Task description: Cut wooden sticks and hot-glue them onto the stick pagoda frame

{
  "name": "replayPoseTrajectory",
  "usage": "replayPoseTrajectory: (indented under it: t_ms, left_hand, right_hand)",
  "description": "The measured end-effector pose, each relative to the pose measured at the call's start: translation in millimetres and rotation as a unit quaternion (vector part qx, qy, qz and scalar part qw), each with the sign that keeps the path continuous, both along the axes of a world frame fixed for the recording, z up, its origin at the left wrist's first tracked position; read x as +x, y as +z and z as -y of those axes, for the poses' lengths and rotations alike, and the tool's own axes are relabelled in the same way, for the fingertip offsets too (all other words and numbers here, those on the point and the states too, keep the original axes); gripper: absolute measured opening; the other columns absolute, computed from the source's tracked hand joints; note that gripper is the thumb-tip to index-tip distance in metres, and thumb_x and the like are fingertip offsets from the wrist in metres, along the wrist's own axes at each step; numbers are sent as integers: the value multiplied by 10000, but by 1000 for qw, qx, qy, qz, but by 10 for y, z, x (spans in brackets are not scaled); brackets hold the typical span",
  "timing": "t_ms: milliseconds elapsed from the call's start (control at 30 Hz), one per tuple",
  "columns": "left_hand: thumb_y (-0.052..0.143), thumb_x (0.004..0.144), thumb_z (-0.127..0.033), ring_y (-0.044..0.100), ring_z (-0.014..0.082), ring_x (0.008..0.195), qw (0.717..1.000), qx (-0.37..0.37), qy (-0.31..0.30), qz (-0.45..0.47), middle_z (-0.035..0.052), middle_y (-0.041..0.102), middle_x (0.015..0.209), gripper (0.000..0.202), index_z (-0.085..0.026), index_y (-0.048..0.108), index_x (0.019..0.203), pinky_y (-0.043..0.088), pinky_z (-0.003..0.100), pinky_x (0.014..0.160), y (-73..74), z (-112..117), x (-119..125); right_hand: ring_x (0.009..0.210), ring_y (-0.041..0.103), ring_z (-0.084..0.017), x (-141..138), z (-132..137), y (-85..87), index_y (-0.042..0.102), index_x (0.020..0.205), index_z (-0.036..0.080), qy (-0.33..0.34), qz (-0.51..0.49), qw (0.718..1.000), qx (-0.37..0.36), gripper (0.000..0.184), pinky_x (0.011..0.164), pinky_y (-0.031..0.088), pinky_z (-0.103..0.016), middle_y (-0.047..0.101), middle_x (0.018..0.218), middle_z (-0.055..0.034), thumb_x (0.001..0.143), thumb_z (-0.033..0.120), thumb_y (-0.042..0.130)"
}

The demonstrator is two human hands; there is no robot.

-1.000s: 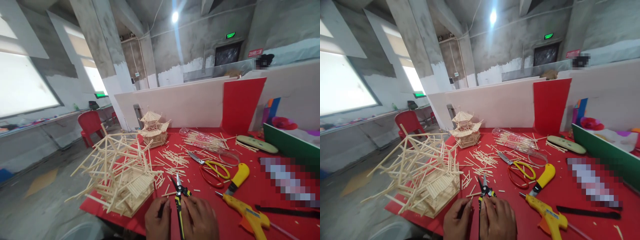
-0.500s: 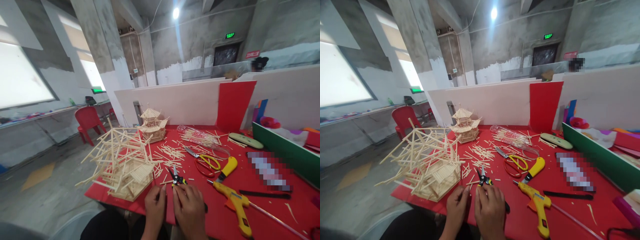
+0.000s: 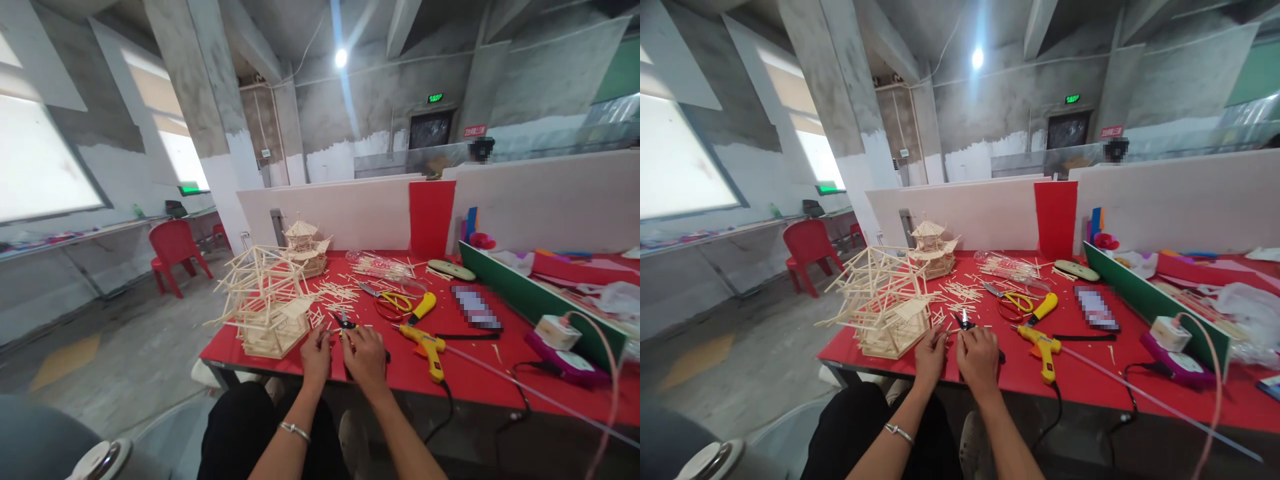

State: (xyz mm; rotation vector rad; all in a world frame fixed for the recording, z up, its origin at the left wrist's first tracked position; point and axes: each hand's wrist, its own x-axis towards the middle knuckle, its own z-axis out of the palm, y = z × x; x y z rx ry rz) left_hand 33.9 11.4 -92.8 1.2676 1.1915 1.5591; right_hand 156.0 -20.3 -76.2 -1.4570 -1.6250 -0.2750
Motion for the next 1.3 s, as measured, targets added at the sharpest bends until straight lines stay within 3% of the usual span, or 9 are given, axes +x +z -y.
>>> replayPoseTrajectory:
  t_ms: [67,167,333,600,767,1033,1300]
  left_hand:
    - [672,748,-329,706,234,827,1000,5,0,-2,115,749,882,316,-150,689,1009,559,352,718,-18,-20,5]
    - [694,709,-288,712,243,815,1000,11,2,-15,101,755,834,263,-154,708,935,557,380,761,-35,-44,2]
    - [710,672,-258,713,228,745,999,14,13,-40,71,750,784,210,-164,721,860,566,350,729,-63,-53,-11]
    - [571,832,-363,690,185,667,999,12,13,-44,54,722,747,265,-154,711,915,565,291,612,-119,11,-19]
    - [564,842,-343,664,167,606,998,26,29,-59,44,700,676,253,-159,721,918,540,260,576,-96,38,-25]
    - [531,859,-248,690,185,731,992,49,21,-111,67,736,798,220,-179,722,942,543,284,700,-42,41,-42]
    - [508,866,-192,693,197,833,989,80,17,-124,81,742,891,243,-187,713,996,531,312,788,-91,10,-58]
  right_hand:
    - [847,532,-179,0,2,1,684,878,191,6,1,1000,0,157,812,335,-323,654,831,-37,879,189,527]
    - [846,540,-180,1,-11,-10,685,869,197,11,-3,1000,6,141,810,339,-320,654,815,-33,869,195,543]
    - [828,554,-193,25,-63,-67,685,842,200,14,-18,1000,17,157,774,351,-326,659,795,-45,883,234,538]
    - [834,581,-194,68,-104,-166,680,893,201,11,-16,1000,12,159,791,384,-334,681,842,-53,894,279,541]
    - [822,588,-188,53,-98,-168,676,908,201,7,-9,1000,8,146,793,389,-334,693,848,-48,890,272,549]
    - [759,601,-178,50,-130,-177,693,864,196,-8,-15,1000,16,183,735,408,-318,698,791,-50,892,294,541]
    - [740,606,-173,55,-159,-198,685,837,197,-16,-1,999,36,169,717,427,-312,693,767,-41,888,287,552]
